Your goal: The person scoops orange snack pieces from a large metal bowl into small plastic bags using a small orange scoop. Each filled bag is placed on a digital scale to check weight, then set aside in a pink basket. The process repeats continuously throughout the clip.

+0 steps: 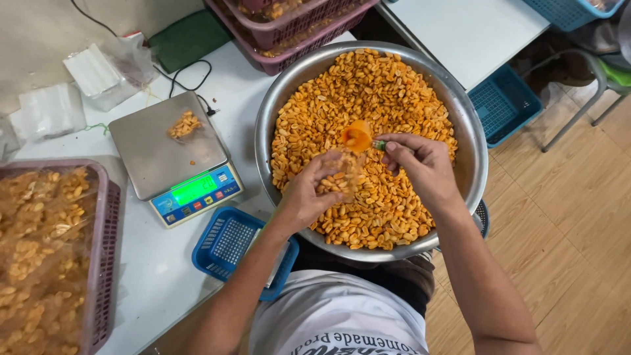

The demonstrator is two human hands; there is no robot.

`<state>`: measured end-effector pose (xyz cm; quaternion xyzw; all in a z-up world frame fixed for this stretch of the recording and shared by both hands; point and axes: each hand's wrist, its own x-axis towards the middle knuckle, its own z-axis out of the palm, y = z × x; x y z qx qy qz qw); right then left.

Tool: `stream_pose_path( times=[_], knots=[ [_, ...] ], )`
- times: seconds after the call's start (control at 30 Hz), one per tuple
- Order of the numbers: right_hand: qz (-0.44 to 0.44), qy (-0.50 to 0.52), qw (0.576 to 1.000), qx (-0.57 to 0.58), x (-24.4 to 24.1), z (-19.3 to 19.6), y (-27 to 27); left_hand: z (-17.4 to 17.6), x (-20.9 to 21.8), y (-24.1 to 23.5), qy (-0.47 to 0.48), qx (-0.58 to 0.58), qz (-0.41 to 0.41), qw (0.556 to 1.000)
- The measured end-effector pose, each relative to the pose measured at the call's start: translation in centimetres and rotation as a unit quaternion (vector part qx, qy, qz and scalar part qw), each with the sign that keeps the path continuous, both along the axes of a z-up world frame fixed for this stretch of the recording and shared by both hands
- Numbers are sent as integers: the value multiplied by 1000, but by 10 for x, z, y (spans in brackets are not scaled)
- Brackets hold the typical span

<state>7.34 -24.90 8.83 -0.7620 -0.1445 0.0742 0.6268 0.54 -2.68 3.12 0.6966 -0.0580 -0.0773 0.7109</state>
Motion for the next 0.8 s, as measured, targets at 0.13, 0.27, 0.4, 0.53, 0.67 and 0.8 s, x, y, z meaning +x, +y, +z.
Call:
stream_pose_path(
  times=[0.13, 0.27, 0.4, 0.53, 0.67, 0.8],
  knots=[
    [0, -5, 1000, 6, -3, -1, 1, -9, -4, 0, 3, -5, 16, 1000],
    [7, -23, 1000, -16, -3, 1, 6, -30, -11, -2, -25, -31, 68, 997],
    [-7, -15, 1000, -4, -7, -3, 12, -74, -31, 6, -40, -84, 86, 992],
    [-26, -53, 998, -7, -9, -18, 3, -163, -45, 3, 13, -250, 145, 957],
    [-18, -103, 994, -29, -7, -23, -4, -232, -99, 1, 47, -98, 58, 992],
    [-62, -106, 987, -98, -17, -41, -18, -281, -178, 45, 46, 72, 16, 996]
  ],
)
